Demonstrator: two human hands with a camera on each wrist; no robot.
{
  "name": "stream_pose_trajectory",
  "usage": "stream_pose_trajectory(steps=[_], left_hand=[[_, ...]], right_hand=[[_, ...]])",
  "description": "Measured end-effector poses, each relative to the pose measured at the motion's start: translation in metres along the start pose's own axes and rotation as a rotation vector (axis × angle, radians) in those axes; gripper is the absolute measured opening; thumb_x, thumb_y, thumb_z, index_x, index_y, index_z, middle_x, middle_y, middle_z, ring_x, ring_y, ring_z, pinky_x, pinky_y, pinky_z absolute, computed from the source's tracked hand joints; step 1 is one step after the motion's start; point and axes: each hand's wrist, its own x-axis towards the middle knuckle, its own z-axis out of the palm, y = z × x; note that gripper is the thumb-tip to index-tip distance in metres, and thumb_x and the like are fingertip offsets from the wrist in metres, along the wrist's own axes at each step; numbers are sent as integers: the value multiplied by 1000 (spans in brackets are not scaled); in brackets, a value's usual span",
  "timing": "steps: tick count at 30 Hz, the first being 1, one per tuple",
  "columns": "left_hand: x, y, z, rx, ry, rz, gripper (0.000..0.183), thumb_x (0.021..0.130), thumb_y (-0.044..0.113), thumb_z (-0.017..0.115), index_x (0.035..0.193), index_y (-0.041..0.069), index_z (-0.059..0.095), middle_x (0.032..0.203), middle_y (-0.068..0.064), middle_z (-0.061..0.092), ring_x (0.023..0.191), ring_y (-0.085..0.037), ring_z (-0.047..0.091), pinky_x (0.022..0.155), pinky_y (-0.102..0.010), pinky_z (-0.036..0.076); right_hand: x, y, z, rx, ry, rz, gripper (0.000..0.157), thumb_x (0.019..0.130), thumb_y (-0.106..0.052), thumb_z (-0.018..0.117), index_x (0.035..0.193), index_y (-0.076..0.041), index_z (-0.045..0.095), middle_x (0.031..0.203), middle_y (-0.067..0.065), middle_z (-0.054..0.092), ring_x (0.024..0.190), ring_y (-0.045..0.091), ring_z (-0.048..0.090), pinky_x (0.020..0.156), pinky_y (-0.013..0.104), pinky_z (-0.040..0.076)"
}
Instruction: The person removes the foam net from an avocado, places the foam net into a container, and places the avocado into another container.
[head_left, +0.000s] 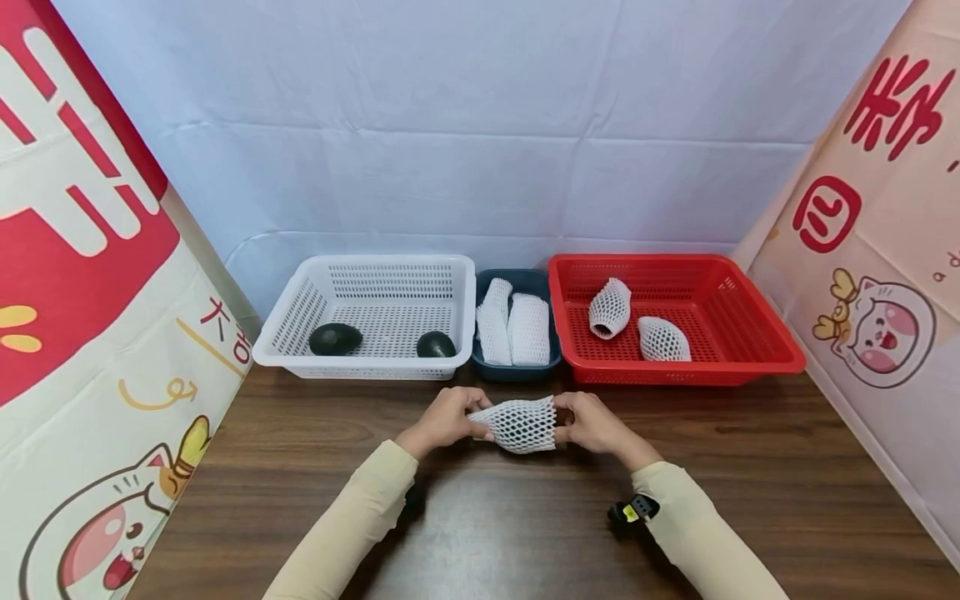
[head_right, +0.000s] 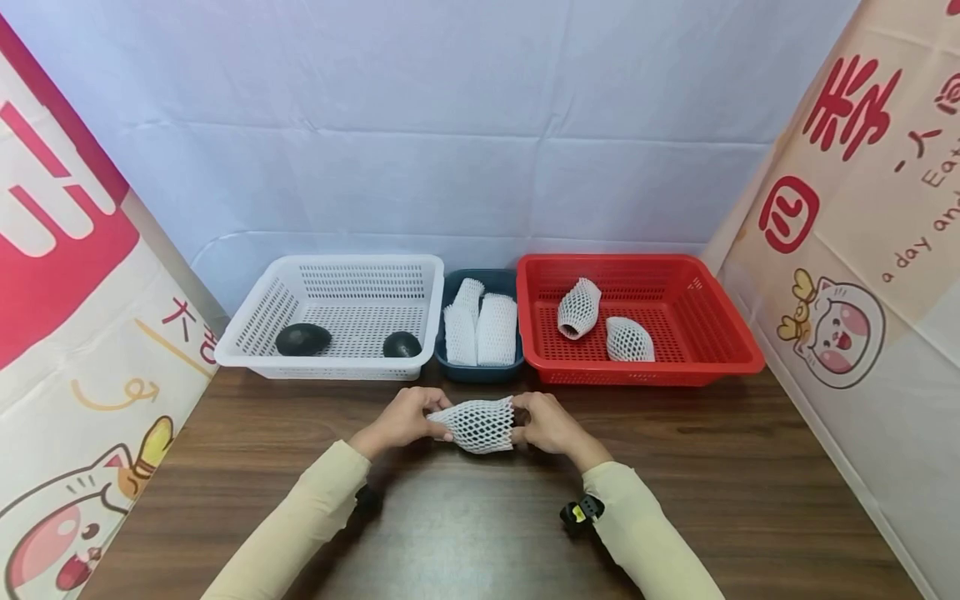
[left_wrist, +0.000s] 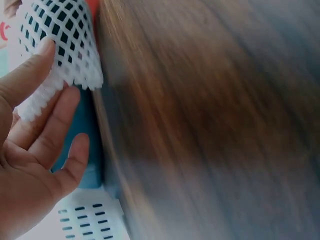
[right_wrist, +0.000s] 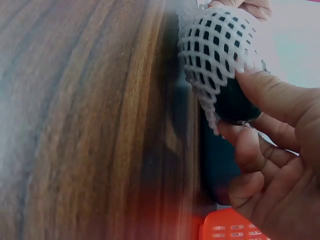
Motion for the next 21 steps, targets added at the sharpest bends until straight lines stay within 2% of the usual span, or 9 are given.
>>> stream_pose_trajectory(steps=[4,11,21], left_hand=[[-4,-3,-5,1,-8,5,24,67,16,84,86,14,69,67,12,63,60,-3,56,57,-23,45],[-9,-8,-12,7,-1,30,22,69,14,82,88,14,70,68,10,65,56,-3,57,54,-23,46],[-15,-10,-17,42,12,42,18,71,15,81,86,13,71,69,10,65,57,-3,56,54,-23,45]], right_hand=[[-2,0,-3,3,8,-15,29,70,-5,79,95,-2,66,80,0,59,64,10,50,55,26,43],[-5,1,-6,-4,-8,13,45,72,-24,80,106,2,65,81,-2,59,67,13,50,58,26,43],[-10,6,-5,45,-14,13,44,73,-26,80,108,-2,67,82,-3,61,60,9,47,53,26,42]])
